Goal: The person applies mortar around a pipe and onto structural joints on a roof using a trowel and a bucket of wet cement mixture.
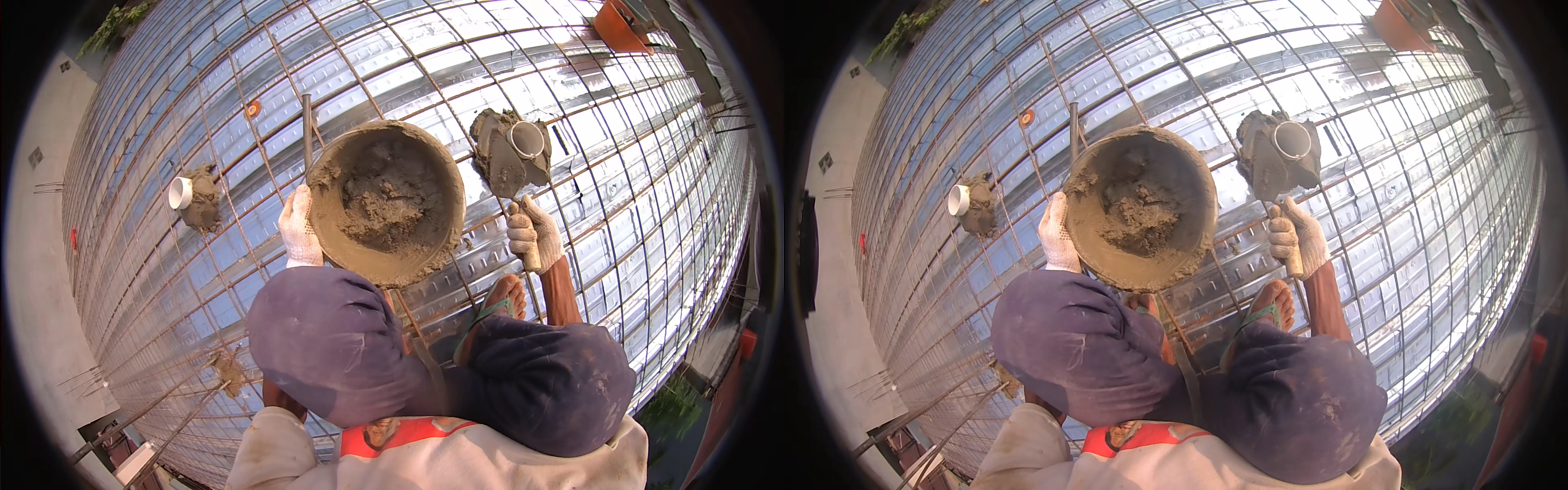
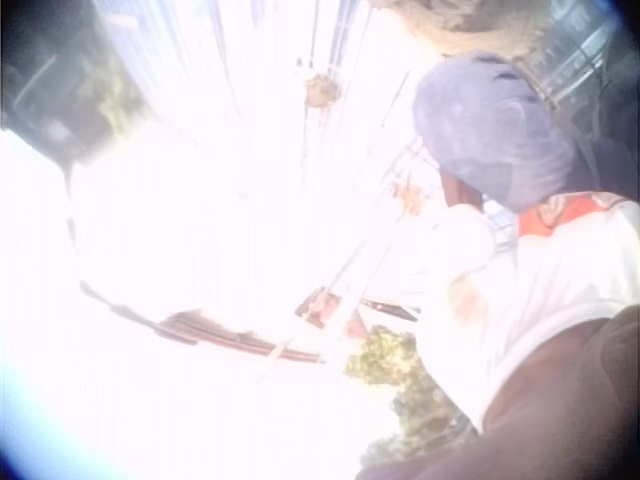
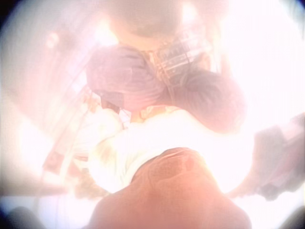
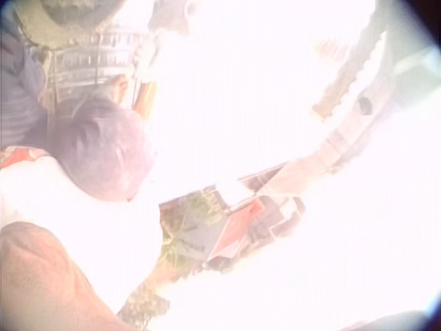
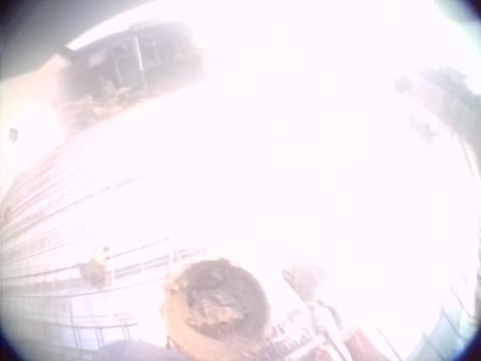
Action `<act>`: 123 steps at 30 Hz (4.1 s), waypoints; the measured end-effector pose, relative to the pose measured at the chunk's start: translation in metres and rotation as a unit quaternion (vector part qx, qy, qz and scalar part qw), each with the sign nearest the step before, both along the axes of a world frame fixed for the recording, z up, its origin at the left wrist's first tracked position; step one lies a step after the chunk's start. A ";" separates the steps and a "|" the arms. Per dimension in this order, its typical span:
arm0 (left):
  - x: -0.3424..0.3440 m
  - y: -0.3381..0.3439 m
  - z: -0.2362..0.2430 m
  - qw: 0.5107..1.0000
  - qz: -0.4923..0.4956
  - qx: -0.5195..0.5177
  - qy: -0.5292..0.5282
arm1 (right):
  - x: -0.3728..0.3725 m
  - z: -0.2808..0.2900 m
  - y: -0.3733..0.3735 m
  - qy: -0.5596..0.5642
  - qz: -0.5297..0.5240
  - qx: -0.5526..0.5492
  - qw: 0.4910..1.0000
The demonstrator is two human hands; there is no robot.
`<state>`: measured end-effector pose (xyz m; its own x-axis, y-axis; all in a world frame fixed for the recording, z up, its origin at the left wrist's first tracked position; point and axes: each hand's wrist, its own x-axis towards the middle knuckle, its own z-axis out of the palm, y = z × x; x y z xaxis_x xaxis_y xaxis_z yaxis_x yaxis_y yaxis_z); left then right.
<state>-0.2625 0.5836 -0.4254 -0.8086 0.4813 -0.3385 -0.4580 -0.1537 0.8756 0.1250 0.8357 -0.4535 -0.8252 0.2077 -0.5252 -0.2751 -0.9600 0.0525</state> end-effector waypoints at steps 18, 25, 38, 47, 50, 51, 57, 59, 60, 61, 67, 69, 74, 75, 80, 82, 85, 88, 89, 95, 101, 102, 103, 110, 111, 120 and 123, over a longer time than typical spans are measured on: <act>0.044 0.072 0.095 0.936 -0.168 -0.147 0.271 | -0.114 0.173 -0.037 -0.311 0.347 0.883 -0.045; 0.047 0.068 0.093 0.898 -0.159 -0.144 0.384 | -0.114 0.178 -0.056 -0.278 0.398 0.874 -0.018; 0.058 0.082 0.106 0.921 -0.197 -0.169 0.291 | -0.100 0.180 -0.065 -0.256 0.447 0.834 0.198; 0.020 0.054 0.080 0.965 -0.124 -0.122 0.197 | -0.070 0.168 -0.049 -0.192 0.348 0.783 0.478; 0.017 0.046 0.067 0.988 -0.101 -0.065 0.098 | -0.056 0.158 -0.023 -0.203 0.335 0.768 0.507; -0.003 0.024 0.048 0.989 -0.097 -0.055 0.093 | -0.058 0.162 -0.008 -0.200 0.335 0.764 0.514; -0.021 0.003 0.020 0.981 -0.127 -0.087 0.119 | -0.028 0.175 0.098 -0.330 0.249 0.761 0.500; -0.022 -0.002 0.018 0.987 -0.107 -0.077 0.091 | -0.020 0.186 0.138 -0.389 0.248 0.751 0.473; -0.021 0.002 0.011 0.989 -0.107 -0.068 0.077 | -0.006 0.189 0.158 -0.418 0.234 0.753 0.451; -0.022 0.002 0.011 0.990 -0.103 -0.068 0.071 | -0.001 0.187 0.176 -0.446 0.229 0.753 0.425; -0.022 0.003 0.017 0.985 -0.108 -0.103 0.091 | 0.009 0.120 0.234 -0.487 0.269 0.830 0.039; -0.020 0.004 0.015 0.985 -0.110 -0.103 0.081 | 0.008 0.069 0.231 -0.407 0.347 0.839 -0.101; -0.017 0.005 0.025 0.988 -0.090 -0.105 0.063 | 0.001 0.062 0.205 -0.341 0.417 0.817 -0.203; -0.015 0.006 0.028 0.989 -0.087 -0.105 0.062 | 0.001 0.065 0.208 -0.341 0.407 0.824 -0.199; -0.018 0.011 0.028 0.988 -0.083 -0.110 0.067 | 0.017 0.067 0.186 -0.387 0.344 0.831 -0.203; -0.012 0.012 0.031 0.992 -0.059 -0.103 0.041 | 0.023 0.064 0.191 -0.413 0.347 0.834 -0.113; -0.016 0.007 0.029 0.993 -0.082 -0.081 0.033 | 0.035 0.079 0.222 -0.497 0.314 0.794 0.151; -0.014 0.011 0.028 0.992 -0.066 -0.100 0.035 | 0.051 0.071 0.245 -0.532 0.270 0.752 0.280; -0.015 0.012 0.027 0.992 -0.074 -0.092 0.038 | 0.061 0.071 0.255 -0.544 0.297 0.660 0.424; -0.018 0.005 0.026 0.991 -0.099 -0.082 0.041 | 0.056 0.078 0.252 -0.427 0.308 0.412 0.744; -0.016 0.010 0.026 0.993 -0.090 -0.071 0.027 | 0.058 0.095 0.230 -0.392 0.447 0.515 0.617; -0.013 0.011 0.025 0.994 -0.086 -0.067 0.023 | 0.069 0.097 0.233 -0.368 0.473 0.578 0.555; -0.013 0.010 0.026 0.995 -0.080 -0.063 0.022 | 0.073 0.102 0.232 -0.380 0.479 0.600 0.516; 0.007 0.033 0.052 0.992 -0.075 -0.087 0.055 | 0.080 0.138 0.162 -0.426 0.273 0.796 0.334; 0.011 0.038 0.058 0.991 -0.070 -0.089 0.076 | 0.061 0.147 0.142 -0.402 0.275 0.826 0.285; 0.047 0.105 0.115 0.939 -0.152 -0.210 0.228 | -0.057 0.179 0.059 -0.270 0.307 0.913 -0.023; 0.048 0.127 0.111 0.928 -0.197 -0.192 0.252 | -0.077 0.192 0.049 -0.272 0.406 0.864 -0.124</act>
